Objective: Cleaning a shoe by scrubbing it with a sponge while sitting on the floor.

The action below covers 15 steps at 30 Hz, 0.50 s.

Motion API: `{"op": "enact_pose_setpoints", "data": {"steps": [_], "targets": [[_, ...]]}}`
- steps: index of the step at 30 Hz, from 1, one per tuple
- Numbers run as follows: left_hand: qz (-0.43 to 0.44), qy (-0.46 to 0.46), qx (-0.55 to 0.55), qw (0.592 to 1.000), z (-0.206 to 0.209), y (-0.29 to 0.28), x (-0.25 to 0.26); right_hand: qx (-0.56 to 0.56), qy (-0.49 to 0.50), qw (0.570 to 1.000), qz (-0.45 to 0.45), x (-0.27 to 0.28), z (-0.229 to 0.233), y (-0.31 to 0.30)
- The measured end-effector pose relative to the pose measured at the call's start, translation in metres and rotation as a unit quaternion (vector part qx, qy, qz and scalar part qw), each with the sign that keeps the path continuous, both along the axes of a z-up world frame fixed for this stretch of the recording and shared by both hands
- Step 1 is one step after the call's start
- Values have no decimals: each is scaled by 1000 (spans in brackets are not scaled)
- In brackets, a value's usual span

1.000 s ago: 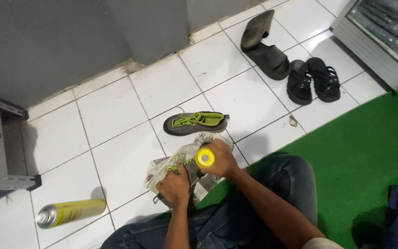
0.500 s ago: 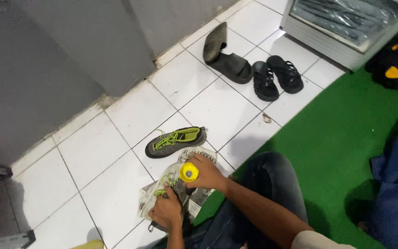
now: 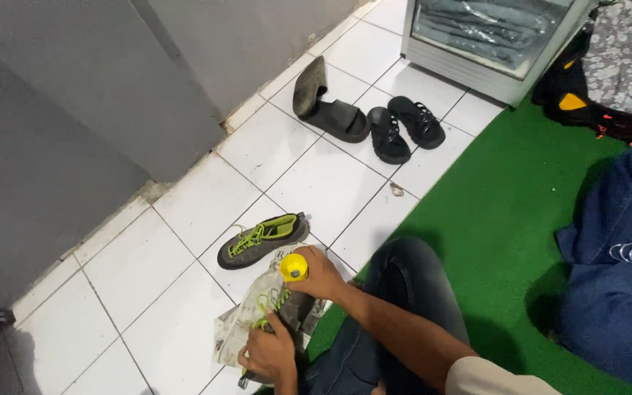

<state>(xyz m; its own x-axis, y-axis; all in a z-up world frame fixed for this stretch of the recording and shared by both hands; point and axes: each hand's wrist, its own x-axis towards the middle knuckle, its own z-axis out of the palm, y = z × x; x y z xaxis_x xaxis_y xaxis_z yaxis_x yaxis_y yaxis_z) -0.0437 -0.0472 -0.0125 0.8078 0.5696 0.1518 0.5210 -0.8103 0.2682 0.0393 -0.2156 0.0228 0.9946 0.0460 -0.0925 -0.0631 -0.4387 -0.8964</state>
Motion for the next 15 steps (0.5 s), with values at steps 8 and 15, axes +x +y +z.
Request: {"op": "enact_pose_setpoints", "data": {"steps": [8, 15], "targets": [[-149, -4, 95, 984, -26, -12, -43, 7, 31, 999, 12, -11, 21, -8], [-222, 201, 20, 954, -87, 43, -25, -36, 31, 999, -10, -16, 31, -8]]}}
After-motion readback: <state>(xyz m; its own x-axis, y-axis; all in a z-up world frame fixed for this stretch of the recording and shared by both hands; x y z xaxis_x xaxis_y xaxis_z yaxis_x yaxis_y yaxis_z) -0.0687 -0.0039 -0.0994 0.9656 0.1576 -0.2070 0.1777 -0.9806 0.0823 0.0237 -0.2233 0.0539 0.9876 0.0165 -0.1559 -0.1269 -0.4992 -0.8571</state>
